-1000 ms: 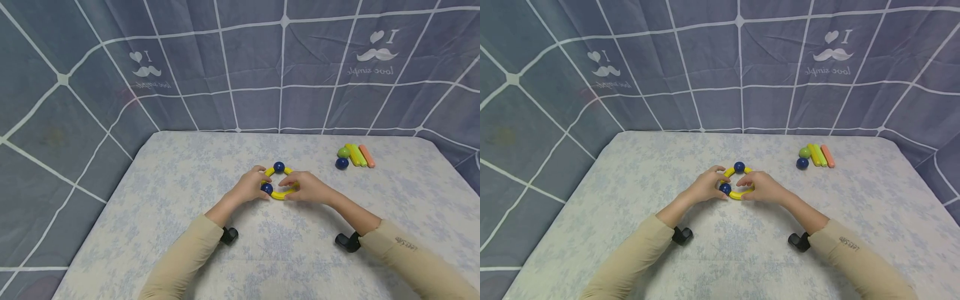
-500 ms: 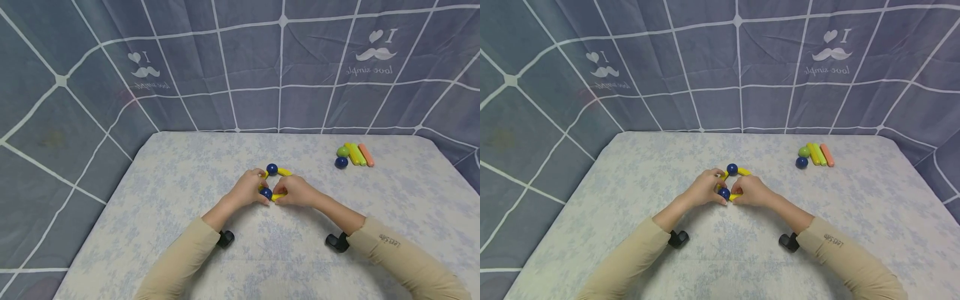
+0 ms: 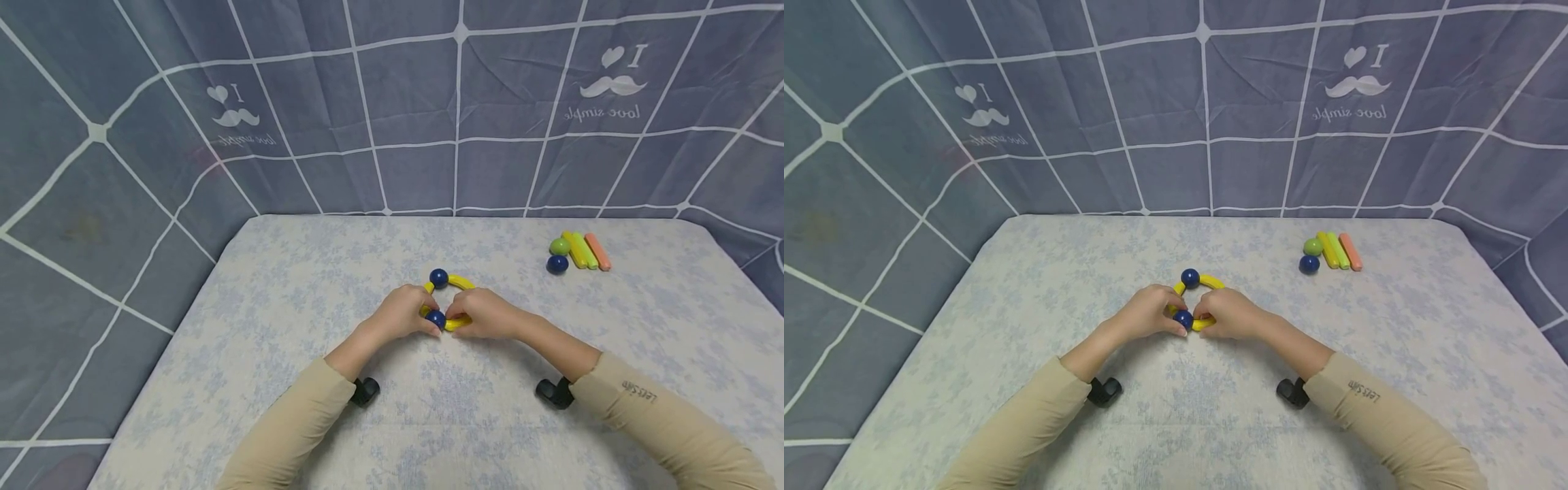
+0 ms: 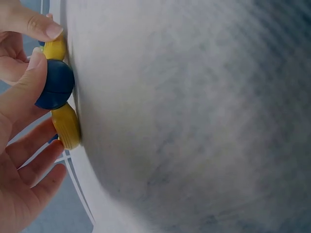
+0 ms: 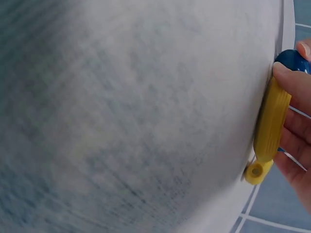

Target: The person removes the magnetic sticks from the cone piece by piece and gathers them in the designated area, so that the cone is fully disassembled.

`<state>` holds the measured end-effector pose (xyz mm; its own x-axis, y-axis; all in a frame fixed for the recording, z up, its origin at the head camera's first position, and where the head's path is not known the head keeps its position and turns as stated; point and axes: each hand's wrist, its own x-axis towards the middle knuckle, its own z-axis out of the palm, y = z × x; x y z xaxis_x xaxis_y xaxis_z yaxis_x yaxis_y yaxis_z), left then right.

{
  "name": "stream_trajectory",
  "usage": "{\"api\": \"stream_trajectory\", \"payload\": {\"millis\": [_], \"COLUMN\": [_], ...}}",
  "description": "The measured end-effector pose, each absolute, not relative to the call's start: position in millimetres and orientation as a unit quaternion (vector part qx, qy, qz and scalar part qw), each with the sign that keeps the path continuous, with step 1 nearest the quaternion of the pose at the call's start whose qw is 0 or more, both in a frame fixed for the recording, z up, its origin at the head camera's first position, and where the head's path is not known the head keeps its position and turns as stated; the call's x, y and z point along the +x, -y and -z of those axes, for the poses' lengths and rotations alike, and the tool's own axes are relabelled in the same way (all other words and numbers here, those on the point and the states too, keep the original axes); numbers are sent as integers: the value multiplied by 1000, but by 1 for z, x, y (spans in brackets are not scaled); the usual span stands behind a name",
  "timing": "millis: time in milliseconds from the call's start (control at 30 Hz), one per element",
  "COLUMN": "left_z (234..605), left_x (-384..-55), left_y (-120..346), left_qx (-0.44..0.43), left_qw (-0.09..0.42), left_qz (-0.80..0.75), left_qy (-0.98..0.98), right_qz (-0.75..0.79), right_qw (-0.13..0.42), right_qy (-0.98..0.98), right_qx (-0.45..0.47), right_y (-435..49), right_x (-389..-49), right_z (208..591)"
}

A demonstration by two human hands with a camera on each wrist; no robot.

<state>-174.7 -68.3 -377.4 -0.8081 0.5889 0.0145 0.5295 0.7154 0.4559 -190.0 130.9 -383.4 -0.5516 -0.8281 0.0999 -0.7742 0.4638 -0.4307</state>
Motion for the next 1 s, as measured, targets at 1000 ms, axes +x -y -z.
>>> {"api": "stream_trajectory", "payload": {"millis": [1000], "left_z": [372], "left_x": [-174], "left_y": [63], "left_qx": [257], "left_qw": [88], "left_qz": [-229], "left_qy": [-935], "right_qz": [231], "right_qw": [100], "right_qy": [-840], "right_qx": [-481], "right_y": [-149], "right_x": [-182], "right_z": [375]}}
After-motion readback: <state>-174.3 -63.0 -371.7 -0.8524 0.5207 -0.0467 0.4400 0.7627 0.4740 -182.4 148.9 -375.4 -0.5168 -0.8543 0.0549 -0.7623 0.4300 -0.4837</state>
